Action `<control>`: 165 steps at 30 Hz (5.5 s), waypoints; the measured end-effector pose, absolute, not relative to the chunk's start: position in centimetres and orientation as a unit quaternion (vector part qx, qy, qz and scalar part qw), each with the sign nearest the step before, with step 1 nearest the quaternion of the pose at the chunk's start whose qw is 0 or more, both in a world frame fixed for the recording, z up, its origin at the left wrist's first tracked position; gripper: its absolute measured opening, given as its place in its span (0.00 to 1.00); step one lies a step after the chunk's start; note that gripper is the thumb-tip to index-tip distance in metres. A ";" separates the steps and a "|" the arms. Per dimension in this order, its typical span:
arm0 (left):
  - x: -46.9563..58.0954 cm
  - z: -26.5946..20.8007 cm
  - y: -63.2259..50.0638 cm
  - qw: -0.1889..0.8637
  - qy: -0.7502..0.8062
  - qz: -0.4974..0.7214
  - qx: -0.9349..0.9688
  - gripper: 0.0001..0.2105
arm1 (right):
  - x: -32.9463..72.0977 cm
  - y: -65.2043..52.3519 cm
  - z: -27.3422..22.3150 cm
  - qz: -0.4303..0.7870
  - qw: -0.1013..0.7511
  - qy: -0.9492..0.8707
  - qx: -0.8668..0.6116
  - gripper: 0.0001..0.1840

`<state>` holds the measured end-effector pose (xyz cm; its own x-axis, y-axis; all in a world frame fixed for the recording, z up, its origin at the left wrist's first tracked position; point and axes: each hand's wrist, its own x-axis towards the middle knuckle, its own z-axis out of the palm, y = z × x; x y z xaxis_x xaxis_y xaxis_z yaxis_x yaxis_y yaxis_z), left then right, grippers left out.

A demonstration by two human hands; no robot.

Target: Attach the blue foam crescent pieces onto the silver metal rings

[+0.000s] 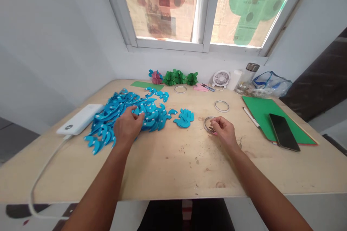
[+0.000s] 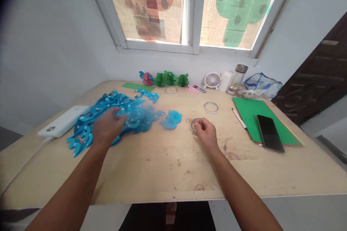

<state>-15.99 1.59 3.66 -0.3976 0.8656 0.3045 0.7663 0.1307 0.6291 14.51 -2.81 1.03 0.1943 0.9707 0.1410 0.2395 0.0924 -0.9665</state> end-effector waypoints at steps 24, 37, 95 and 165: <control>0.4 -0.1 0.9 0.090 0.488 0.217 0.841 0.11 | 17.2 -2.7 1.9 0.053 0.075 -0.740 -0.666 0.09; 0.8 -0.8 0.3 0.044 0.443 0.179 0.877 0.16 | 16.8 -2.8 2.3 0.046 0.047 -0.765 -0.641 0.08; 0.7 -0.2 -0.9 0.262 0.351 0.448 0.779 0.06 | 18.0 -1.9 2.7 0.457 0.640 -0.421 -0.453 0.17; 0.4 0.5 -0.7 0.318 0.354 0.500 0.723 0.09 | 17.2 -1.9 1.6 0.450 0.568 -0.449 -0.523 0.24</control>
<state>0.37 -0.71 0.52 0.2491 0.8305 0.4983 0.1935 -0.5468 0.8146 17.15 -1.94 1.61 0.1915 0.9807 0.0398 -0.0416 0.0486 -0.9979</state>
